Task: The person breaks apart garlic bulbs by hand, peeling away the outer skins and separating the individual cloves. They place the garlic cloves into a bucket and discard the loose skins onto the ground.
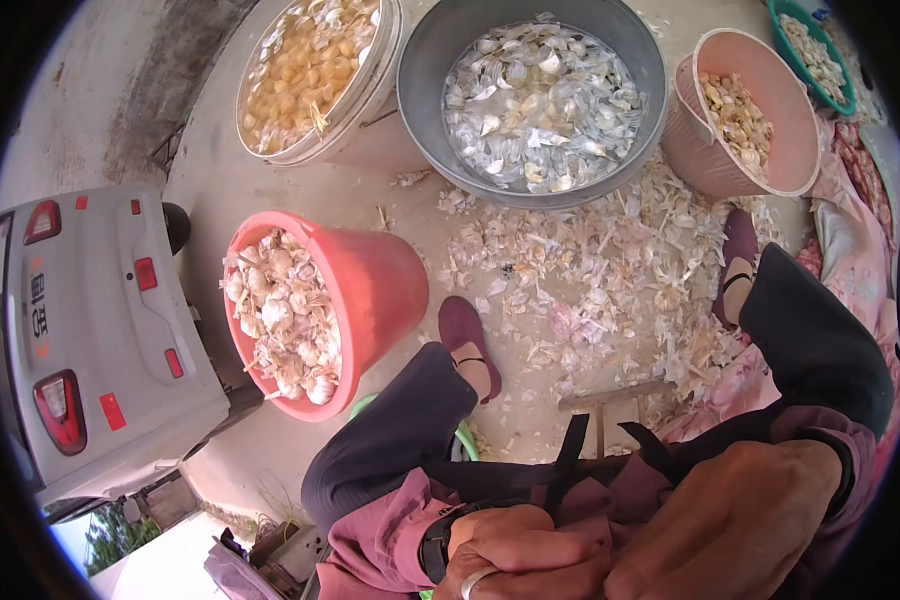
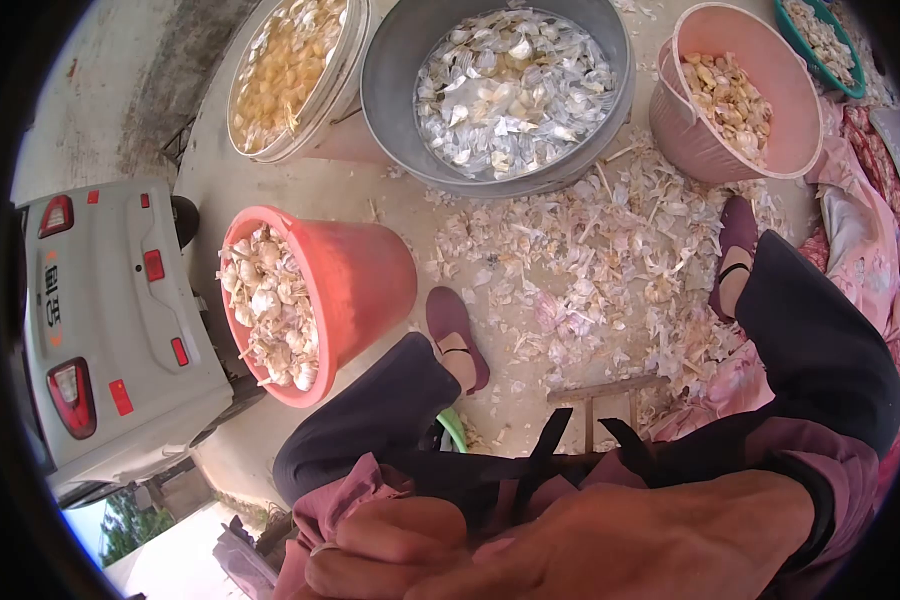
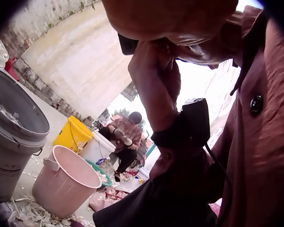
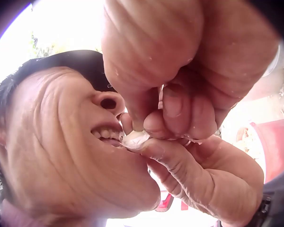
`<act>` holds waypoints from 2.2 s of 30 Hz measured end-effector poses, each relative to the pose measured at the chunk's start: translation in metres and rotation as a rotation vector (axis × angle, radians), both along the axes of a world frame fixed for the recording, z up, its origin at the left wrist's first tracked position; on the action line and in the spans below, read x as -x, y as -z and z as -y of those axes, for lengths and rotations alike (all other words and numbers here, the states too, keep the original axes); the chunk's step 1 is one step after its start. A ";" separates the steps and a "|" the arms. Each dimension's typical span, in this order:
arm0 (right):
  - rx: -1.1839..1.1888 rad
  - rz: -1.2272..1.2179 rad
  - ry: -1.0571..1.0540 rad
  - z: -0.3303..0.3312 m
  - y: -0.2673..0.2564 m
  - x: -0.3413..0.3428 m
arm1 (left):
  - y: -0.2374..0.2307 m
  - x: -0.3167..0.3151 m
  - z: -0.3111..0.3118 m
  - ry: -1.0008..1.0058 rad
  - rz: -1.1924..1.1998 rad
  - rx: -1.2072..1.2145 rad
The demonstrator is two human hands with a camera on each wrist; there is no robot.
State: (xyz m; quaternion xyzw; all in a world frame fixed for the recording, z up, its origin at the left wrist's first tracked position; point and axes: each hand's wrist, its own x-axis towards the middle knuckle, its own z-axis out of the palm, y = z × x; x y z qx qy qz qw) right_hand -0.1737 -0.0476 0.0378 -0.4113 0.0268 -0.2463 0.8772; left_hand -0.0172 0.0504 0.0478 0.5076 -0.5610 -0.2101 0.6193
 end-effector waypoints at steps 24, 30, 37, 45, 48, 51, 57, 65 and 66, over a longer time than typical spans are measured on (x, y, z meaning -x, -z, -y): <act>-0.049 0.378 -0.119 0.027 0.013 -0.044 | 0.018 -0.005 -0.002 -0.007 0.210 0.174; -0.140 0.016 -0.077 0.015 0.005 -0.032 | 0.016 0.001 0.022 -0.050 0.160 0.133; -0.347 -0.209 -0.029 0.027 0.009 -0.032 | 0.047 -0.058 0.000 0.474 -0.332 -0.203; 0.141 -0.592 0.487 0.040 0.023 -0.043 | 0.036 -0.024 0.041 0.060 -0.610 -0.462; 0.298 -0.577 0.468 0.036 0.033 -0.043 | 0.037 -0.022 0.044 0.018 -0.616 -0.480; 0.299 -0.582 0.462 0.032 0.029 -0.043 | 0.044 -0.025 0.042 0.058 -0.542 -0.439; 0.196 -0.596 0.372 0.030 0.026 -0.043 | 0.050 -0.022 0.049 -0.010 -0.404 -0.371; 0.893 -0.616 0.582 0.040 0.034 -0.040 | 0.055 -0.030 0.053 -0.099 0.199 -0.195; 0.805 -0.584 0.550 0.037 0.035 -0.040 | 0.054 -0.028 0.053 -0.097 0.199 -0.196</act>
